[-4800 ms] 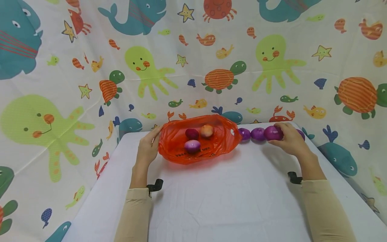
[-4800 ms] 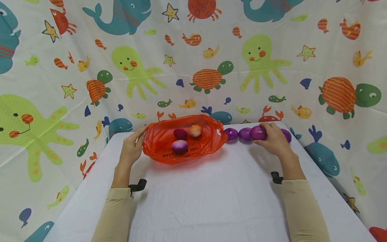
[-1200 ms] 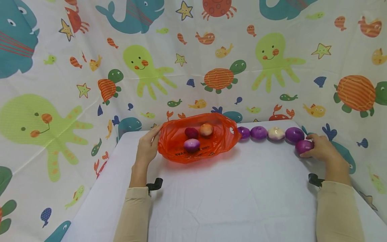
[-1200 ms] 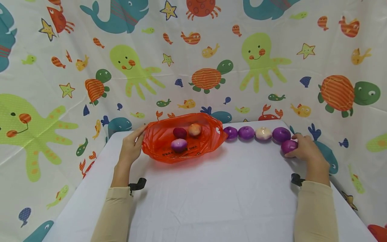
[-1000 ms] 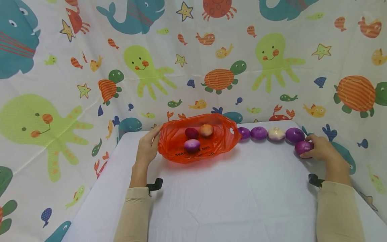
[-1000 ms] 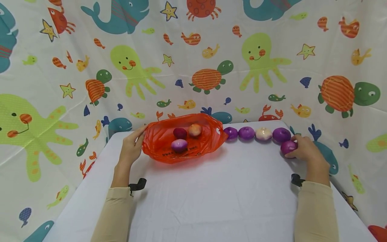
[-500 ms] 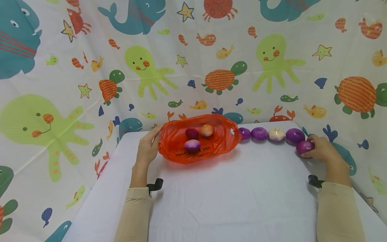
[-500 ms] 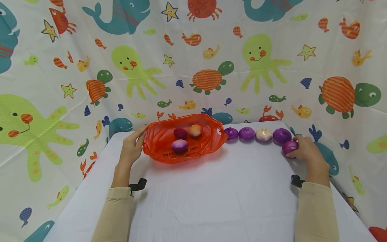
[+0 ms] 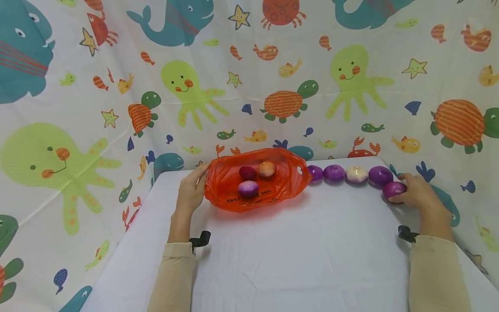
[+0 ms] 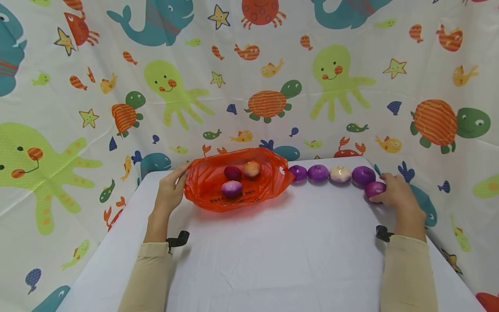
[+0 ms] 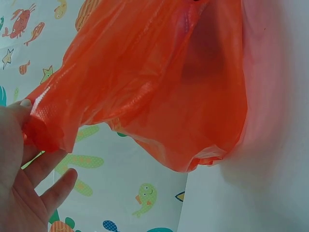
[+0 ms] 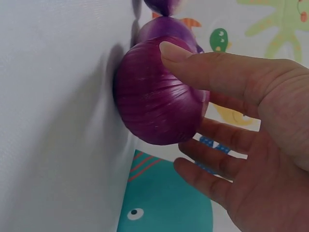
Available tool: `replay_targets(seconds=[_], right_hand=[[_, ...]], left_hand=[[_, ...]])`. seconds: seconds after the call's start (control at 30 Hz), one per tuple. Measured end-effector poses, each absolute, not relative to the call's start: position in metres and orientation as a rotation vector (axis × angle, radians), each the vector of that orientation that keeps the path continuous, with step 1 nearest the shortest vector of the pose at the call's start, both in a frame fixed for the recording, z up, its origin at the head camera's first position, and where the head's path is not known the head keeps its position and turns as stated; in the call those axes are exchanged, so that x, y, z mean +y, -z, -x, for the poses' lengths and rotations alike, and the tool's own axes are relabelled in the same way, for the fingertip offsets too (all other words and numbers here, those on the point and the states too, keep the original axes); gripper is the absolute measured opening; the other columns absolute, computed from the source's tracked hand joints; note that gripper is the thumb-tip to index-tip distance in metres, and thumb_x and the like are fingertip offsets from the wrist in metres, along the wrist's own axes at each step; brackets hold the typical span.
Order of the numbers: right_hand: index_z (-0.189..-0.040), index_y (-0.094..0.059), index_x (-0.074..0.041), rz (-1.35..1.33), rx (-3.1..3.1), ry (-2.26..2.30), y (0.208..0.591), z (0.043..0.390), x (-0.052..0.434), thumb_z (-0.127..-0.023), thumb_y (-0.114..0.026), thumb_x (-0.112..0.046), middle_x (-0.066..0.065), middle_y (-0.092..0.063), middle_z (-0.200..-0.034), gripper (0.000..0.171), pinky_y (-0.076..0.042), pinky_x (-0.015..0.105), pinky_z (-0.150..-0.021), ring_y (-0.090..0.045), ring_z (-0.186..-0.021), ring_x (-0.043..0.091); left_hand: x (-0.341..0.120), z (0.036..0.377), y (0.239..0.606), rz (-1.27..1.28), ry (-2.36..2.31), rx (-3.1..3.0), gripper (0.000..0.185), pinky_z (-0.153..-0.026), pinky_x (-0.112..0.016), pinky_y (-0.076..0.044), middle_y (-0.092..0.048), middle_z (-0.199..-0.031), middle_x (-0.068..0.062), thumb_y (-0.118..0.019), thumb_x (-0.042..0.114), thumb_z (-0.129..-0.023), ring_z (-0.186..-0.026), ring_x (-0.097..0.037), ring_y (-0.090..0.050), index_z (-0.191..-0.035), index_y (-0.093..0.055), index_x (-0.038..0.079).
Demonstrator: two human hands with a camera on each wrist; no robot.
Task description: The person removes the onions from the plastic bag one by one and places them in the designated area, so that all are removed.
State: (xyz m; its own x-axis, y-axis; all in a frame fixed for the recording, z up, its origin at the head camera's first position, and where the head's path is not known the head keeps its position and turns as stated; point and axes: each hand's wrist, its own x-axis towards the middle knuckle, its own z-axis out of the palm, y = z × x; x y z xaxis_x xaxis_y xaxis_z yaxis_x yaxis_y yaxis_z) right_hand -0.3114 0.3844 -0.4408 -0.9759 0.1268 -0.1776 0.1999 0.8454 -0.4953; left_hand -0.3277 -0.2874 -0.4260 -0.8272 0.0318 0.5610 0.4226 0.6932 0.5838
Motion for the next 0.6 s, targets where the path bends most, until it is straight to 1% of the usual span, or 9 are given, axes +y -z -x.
replay_targets(seconds=[0.27, 0.43, 0.6], right_hand=[[-0.16, -0.02, 0.005, -0.192, 2.943, 0.767, 0.431, 0.309, 0.378, -0.079, -0.089, -0.045, 0.047, -0.015, -0.152, 0.118, -0.03, 0.089, -0.096, -0.023, -0.132, 0.067], [-0.158, -0.024, 0.006, -0.171, 2.977, 0.768, 0.426, 0.308, 0.377, -0.081, -0.088, -0.044, 0.047, -0.015, -0.151, 0.112, -0.03, 0.088, -0.098, -0.022, -0.133, 0.067], [-0.159, -0.024, 0.003, -0.147, 3.042, 0.785, 0.424, 0.31, 0.372, -0.085, -0.083, -0.049, 0.045, -0.016, -0.154, 0.108, -0.026, 0.088, -0.1, -0.018, -0.139, 0.067]], left_hand=[[-0.287, 0.328, 0.426, 0.337, 1.005, -2.385, 0.041, -0.114, -0.05, -0.048, -0.059, -0.152, -0.006, -0.052, 0.025, -0.11, -0.146, -0.029, -0.051, -0.151, -0.057, 0.024], [-0.287, 0.327, 0.425, 0.341, 1.005, -2.384, 0.041, -0.114, -0.051, -0.047, -0.06, -0.151, -0.007, -0.052, 0.025, -0.11, -0.146, -0.029, -0.052, -0.151, -0.057, 0.023], [-0.287, 0.327, 0.425, 0.34, 0.995, -2.386, 0.041, -0.114, -0.051, -0.048, -0.059, -0.152, -0.007, -0.052, 0.025, -0.11, -0.145, -0.03, -0.052, -0.151, -0.057, 0.023]])
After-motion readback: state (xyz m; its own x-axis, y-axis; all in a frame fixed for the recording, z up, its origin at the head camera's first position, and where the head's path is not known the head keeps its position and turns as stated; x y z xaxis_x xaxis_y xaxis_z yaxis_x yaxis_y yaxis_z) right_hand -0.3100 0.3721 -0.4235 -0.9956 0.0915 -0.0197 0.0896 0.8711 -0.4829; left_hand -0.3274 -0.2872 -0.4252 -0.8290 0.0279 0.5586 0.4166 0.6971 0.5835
